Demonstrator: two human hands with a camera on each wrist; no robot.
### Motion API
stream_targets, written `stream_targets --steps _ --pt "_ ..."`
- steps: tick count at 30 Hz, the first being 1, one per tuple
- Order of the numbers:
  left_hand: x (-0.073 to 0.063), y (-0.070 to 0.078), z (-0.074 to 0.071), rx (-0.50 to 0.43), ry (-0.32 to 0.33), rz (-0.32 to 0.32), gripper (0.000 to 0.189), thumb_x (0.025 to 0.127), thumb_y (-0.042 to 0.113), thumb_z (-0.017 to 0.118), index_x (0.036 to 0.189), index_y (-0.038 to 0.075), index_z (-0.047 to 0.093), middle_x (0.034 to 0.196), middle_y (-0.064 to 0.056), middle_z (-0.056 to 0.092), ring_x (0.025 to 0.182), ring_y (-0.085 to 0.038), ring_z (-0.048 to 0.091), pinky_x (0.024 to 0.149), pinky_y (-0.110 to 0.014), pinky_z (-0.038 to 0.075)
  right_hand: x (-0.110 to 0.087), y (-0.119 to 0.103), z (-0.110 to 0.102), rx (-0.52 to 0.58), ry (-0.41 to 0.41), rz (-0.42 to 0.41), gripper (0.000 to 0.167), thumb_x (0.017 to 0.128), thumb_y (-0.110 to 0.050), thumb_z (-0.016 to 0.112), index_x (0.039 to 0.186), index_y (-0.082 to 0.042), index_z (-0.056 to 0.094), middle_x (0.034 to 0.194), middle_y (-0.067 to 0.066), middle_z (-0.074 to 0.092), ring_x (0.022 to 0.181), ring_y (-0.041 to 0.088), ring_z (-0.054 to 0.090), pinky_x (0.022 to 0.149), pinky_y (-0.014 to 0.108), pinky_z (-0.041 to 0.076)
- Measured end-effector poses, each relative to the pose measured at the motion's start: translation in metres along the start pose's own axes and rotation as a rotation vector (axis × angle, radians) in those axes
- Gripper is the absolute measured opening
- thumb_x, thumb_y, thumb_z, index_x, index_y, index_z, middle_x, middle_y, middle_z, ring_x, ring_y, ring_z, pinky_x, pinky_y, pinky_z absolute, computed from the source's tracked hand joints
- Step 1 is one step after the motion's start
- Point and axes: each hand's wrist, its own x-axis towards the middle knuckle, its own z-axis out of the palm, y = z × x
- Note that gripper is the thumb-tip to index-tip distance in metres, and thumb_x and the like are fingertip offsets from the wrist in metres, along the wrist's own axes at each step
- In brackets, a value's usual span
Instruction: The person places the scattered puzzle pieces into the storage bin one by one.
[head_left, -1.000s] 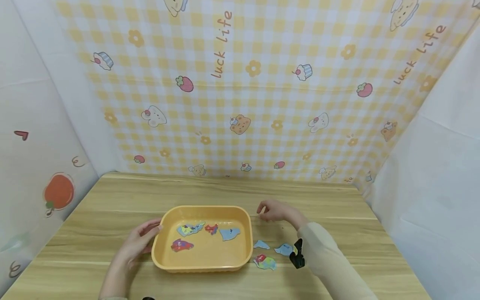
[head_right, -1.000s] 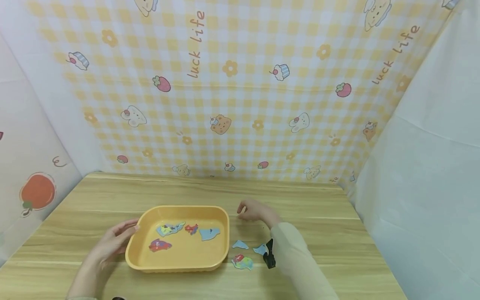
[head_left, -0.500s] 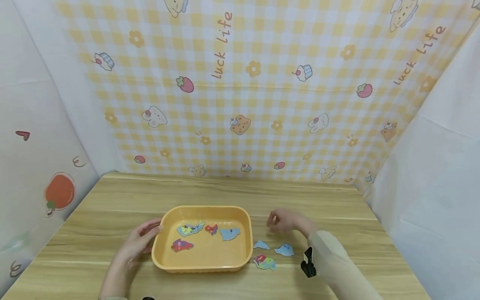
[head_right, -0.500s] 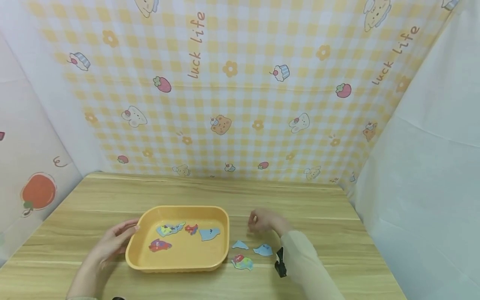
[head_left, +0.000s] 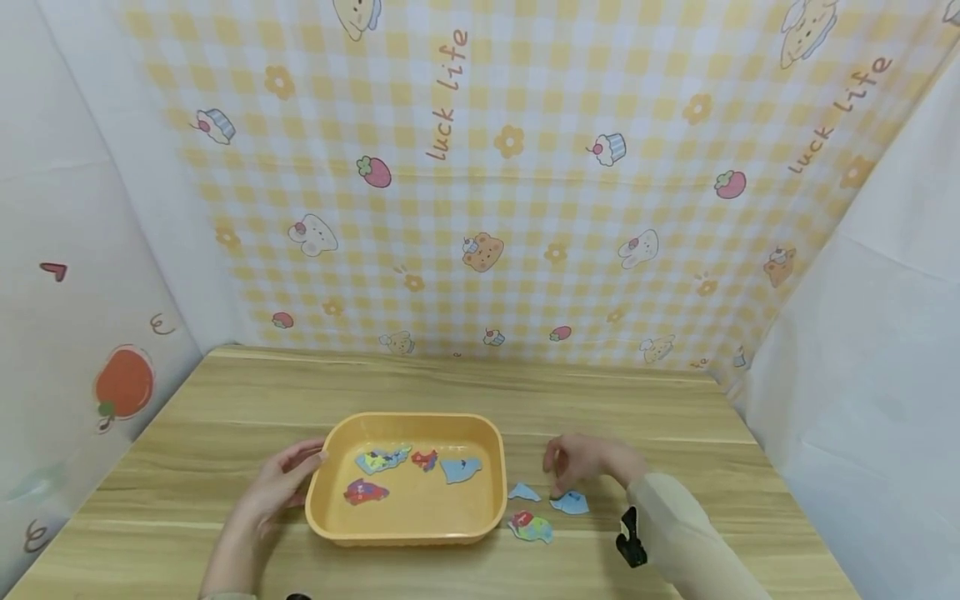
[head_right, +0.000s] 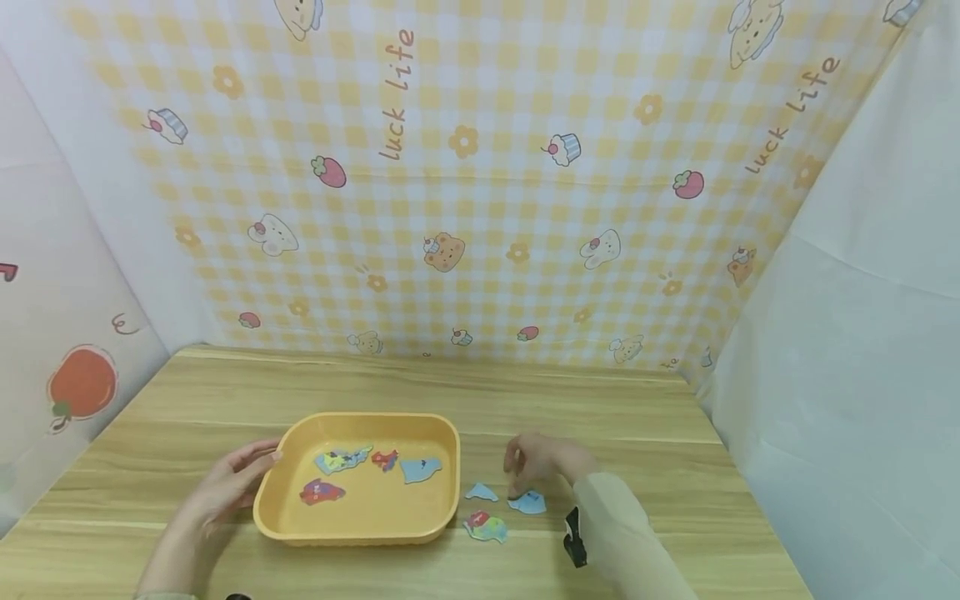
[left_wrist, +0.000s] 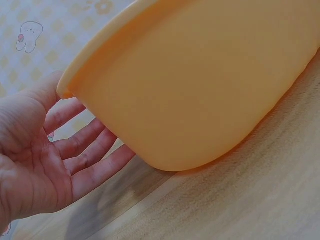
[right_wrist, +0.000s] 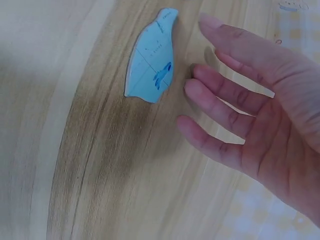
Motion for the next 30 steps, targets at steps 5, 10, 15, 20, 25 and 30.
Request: stream_targets --steps 5,10,15,20,25,30 --pt "0.001 -0.002 0.002 -0.012 0.007 -0.008 0.057 0.091 0.028 0.055 0.136 -0.001 0.035 0.139 -0.026 0.038 0.096 -0.014 0.06 0.079 -0.039 0.057 -0.005 -0.002 0.002 -0.039 -0.049 -0.029 0.026 0.068 -0.006 0.078 0.086 -0.008 0.059 0.074 0.0 0.057 0.065 0.011 0.048 0.054 0.02 0.041" --pt "0.001 -0.002 0.002 -0.015 0.014 -0.011 0.056 0.091 0.027 0.055 0.136 -0.001 0.035 0.138 -0.025 0.039 0.093 -0.012 0.06 0.078 -0.038 0.057 -0.01 -0.004 0.005 -0.081 -0.067 -0.002 0.026 0.065 -0.006 0.08 0.079 -0.007 0.058 0.068 -0.002 0.054 0.06 0.009 0.042 0.051 0.017 0.033" --pt "0.001 -0.002 0.003 -0.012 0.022 -0.016 0.056 0.091 0.027 0.055 0.136 -0.001 0.036 0.138 -0.026 0.039 0.095 -0.013 0.06 0.079 -0.038 0.057 -0.011 -0.004 0.008 -0.135 -0.058 0.054 0.033 0.061 -0.007 0.082 0.079 -0.009 0.054 0.072 -0.001 0.052 0.065 0.01 0.04 0.054 0.018 0.033" --pt "0.0 -0.001 0.002 -0.013 0.015 -0.014 0.056 0.092 0.028 0.054 0.136 -0.001 0.034 0.139 -0.026 0.037 0.095 -0.014 0.06 0.079 -0.038 0.057 -0.013 -0.008 0.011 -0.196 -0.046 0.092 0.038 0.059 -0.006 0.083 0.08 -0.012 0.052 0.073 -0.001 0.05 0.067 0.011 0.04 0.056 0.02 0.033" --pt "-0.002 -0.001 0.001 -0.012 0.008 -0.005 0.056 0.092 0.027 0.053 0.137 -0.001 0.033 0.14 -0.028 0.035 0.096 -0.015 0.06 0.079 -0.039 0.057 -0.013 -0.013 0.016 -0.308 -0.026 0.118 0.04 0.058 -0.008 0.084 0.079 -0.015 0.051 0.075 -0.004 0.048 0.07 0.01 0.041 0.059 0.02 0.037" --pt "-0.002 -0.001 0.002 -0.008 0.012 -0.001 0.056 0.092 0.027 0.053 0.136 -0.001 0.034 0.139 -0.027 0.037 0.097 -0.015 0.059 0.08 -0.039 0.057 -0.015 -0.02 0.019 -0.351 0.012 0.151 0.033 0.057 -0.002 0.084 0.072 -0.01 0.055 0.073 -0.005 0.052 0.068 0.01 0.043 0.06 0.022 0.042"
